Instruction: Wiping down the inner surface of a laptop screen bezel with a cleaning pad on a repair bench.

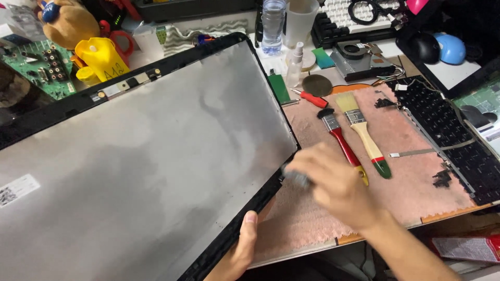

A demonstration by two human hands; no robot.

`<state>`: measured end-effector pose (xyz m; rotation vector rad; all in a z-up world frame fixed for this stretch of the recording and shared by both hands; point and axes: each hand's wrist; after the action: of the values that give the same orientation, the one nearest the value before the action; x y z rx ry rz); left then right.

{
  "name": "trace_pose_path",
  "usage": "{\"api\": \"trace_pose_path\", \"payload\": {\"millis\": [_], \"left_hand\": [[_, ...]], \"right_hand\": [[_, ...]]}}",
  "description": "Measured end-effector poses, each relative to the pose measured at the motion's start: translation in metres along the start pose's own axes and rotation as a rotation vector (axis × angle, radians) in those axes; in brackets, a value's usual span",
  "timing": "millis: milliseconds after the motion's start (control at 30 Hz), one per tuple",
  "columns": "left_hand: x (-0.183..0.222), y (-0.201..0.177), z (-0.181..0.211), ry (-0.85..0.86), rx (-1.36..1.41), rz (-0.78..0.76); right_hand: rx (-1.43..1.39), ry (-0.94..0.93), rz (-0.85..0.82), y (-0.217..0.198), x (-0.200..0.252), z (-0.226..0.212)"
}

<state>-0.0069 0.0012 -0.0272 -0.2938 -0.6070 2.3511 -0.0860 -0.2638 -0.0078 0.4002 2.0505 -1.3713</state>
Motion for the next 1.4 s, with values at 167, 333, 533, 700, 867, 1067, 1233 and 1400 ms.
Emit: {"api": "trace_pose_path", "payload": {"millis": [167, 333, 533, 700, 867, 1067, 1233, 1400], "left_hand": [[0.001, -0.003, 0.000, 0.342, -0.336, 0.374], [0.004, 0.007, -0.015, -0.058, -0.012, 0.130], [0.002, -0.001, -0.019, -0.259, -0.013, 0.124], [-0.004, -0.009, -0.008, -0.507, 0.182, -0.184], [-0.008, 0.000, -0.024, -0.610, 0.520, -0.041], [-0.023, -0.016, 0.061, -0.994, 0.622, 0.138], [-0.019, -0.024, 0.075, -0.738, 0.757, 0.122], [-0.021, -0.043, 0.080, -0.797, 0.882, 0.165]], "right_hand": [[0.104, 0.051, 0.086, 0.004, 0.001, -0.001], [0.103, 0.115, 0.022, -0.006, 0.004, 0.014], [-0.120, 0.493, 0.073, -0.028, -0.003, 0.014], [-0.482, 0.615, 0.089, -0.031, -0.011, 0.008], [-0.619, 0.776, 0.280, -0.016, -0.003, -0.015], [-0.389, 0.800, 0.301, 0.003, -0.005, -0.071], [-0.454, 0.876, 0.272, -0.011, -0.004, -0.087], [-0.543, 0.821, 0.259, -0.046, -0.027, -0.087]]}}
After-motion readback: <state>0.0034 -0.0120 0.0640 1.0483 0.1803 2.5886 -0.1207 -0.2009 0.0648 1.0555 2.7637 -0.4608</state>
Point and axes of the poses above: each hand's wrist, its own x-axis away from the middle knuckle, its own y-axis out of the palm, z = x × y, and after that the axes turned 6 degrees about x, right-handed
